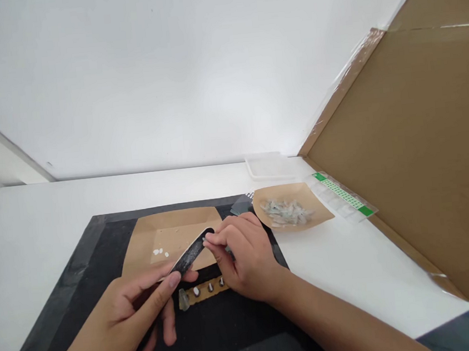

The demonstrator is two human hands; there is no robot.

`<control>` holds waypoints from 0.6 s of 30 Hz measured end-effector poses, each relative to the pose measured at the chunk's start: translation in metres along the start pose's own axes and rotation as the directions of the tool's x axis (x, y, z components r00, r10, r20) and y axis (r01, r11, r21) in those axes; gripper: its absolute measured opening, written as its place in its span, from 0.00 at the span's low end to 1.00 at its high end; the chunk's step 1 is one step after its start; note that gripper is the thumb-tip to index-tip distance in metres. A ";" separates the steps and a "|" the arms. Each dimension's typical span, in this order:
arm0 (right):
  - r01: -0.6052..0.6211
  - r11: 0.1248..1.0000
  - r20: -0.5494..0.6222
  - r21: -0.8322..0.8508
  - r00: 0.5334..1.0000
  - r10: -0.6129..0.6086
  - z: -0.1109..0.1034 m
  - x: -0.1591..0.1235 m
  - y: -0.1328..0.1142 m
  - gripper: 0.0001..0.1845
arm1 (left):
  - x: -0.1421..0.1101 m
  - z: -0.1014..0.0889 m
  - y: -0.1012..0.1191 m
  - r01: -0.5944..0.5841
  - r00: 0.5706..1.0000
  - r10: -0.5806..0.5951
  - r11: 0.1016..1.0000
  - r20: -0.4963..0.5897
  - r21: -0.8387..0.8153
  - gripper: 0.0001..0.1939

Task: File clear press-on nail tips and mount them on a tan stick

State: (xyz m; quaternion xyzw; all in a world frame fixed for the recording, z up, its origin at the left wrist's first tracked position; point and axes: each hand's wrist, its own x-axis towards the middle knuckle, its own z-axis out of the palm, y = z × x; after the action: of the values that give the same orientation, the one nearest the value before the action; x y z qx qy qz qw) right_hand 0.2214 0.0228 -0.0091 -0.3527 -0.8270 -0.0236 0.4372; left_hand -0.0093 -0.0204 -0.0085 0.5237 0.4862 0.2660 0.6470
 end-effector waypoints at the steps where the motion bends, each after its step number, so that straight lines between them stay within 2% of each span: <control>1: 0.008 1.000 0.014 -0.022 1.000 -0.008 0.001 -0.001 0.000 0.09 | 0.000 0.000 -0.002 0.003 1.000 -0.003 1.000 0.012 -0.017 0.34; 6: -0.018 1.000 0.049 -0.011 0.999 0.019 0.006 -0.004 0.001 0.08 | 0.000 -0.004 -0.008 0.036 0.999 -0.036 0.999 -0.023 -0.012 0.34; 11: -0.111 0.992 0.057 0.056 0.993 0.107 0.010 -0.003 0.000 0.06 | 0.000 -0.004 -0.001 0.080 0.997 -0.080 0.996 -0.024 0.029 0.35; 15: -0.068 0.996 0.028 0.056 0.997 0.066 0.011 -0.002 -0.003 0.07 | -0.002 -0.003 0.007 0.099 0.995 -0.099 0.994 0.001 0.038 0.34; 18: -0.014 0.998 0.062 0.054 0.998 0.010 0.011 -0.001 -0.007 0.08 | 0.000 -0.003 0.007 0.094 0.996 -0.095 0.994 0.002 0.058 0.35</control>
State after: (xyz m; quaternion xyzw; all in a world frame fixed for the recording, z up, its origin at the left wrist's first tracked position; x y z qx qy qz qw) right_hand 0.2102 0.0212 -0.0147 -0.3461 -0.8384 0.0128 0.4209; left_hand -0.0107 -0.0175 -0.0018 0.5192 0.5163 0.2197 0.6446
